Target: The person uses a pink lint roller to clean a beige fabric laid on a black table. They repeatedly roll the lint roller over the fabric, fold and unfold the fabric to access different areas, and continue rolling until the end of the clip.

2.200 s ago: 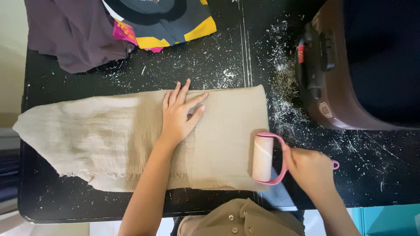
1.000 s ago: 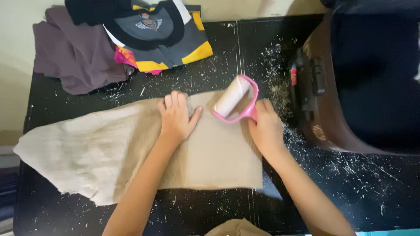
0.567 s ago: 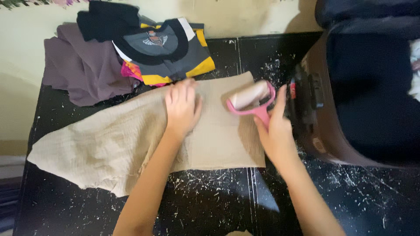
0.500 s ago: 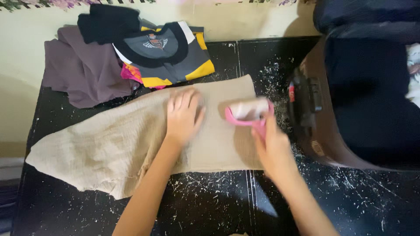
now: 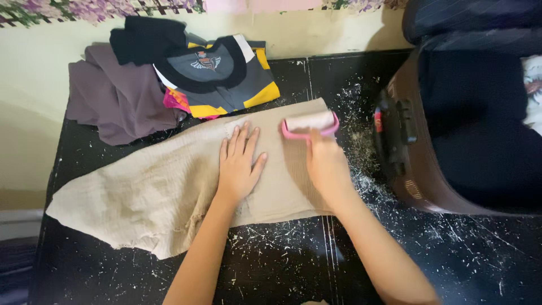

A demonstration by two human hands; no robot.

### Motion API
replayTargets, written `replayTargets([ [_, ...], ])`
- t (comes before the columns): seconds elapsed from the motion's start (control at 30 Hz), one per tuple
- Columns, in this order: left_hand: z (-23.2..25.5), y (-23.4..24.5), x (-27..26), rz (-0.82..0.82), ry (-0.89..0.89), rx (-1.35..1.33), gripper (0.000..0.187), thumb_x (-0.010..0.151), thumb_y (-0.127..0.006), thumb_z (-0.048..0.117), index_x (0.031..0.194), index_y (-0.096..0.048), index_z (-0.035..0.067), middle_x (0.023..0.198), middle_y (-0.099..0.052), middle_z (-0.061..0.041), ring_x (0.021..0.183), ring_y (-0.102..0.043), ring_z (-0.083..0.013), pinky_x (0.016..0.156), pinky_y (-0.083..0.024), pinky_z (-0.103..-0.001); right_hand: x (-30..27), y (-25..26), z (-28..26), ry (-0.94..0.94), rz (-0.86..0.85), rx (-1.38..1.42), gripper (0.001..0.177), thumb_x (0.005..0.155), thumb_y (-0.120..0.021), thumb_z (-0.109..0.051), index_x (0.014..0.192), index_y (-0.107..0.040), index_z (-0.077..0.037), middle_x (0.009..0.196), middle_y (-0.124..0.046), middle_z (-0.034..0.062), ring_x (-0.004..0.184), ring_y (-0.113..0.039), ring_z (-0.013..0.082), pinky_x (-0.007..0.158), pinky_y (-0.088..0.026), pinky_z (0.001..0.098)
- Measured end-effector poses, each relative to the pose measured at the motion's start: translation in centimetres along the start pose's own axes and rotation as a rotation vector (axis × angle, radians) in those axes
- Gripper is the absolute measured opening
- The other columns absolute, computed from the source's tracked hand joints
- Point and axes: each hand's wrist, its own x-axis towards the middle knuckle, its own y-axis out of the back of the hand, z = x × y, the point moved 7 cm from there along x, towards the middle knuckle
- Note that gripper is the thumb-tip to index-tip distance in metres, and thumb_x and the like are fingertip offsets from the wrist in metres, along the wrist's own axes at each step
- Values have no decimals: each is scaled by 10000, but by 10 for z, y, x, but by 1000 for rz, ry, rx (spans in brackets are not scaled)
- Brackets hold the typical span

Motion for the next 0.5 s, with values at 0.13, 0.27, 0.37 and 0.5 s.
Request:
replayTargets([
  [0.13,-2,5,0,47,8,-15,625,989,-583,389,1544,-448,135,1659,-301,-186,1542,-251,-385,1231,-145,-570,20,-1,-9,32,99,-11,257,960,-582,-107,1160,-623,49,866,-684,297,752,-698,466,629,-571,525],
  [0.27,-7,7,1,72,53,-41,607,982,-589,362,1531,-468,134,1646,-324,-192,1526,-282,-386,1218,-167,-564,-13,14,-13,-82,-46,-13,247,991,-556,-152,1140,-642,26,781,-678,293,735,-691,478,618,-555,548],
  [0.37,-13,8,5,78,50,-74,549,996,-576,342,1499,-507,133,1619,-410,-155,1481,-380,-362,1224,-241,-519,-59,28,-22,-138,-258,-40,235,1007,-534,-194,952,-632,13,748,-688,263,721,-709,441,636,-572,522],
  [0.5,-22,11,9,5,-20,-36,525,989,-581,343,1461,-549,117,1557,-478,-152,1396,-451,-369,1164,-312,-475,-78,32,-36,-101,-311,-66,222,956,-548,-195,934,-626,12,727,-693,248,702,-709,434,616,-569,521],
])
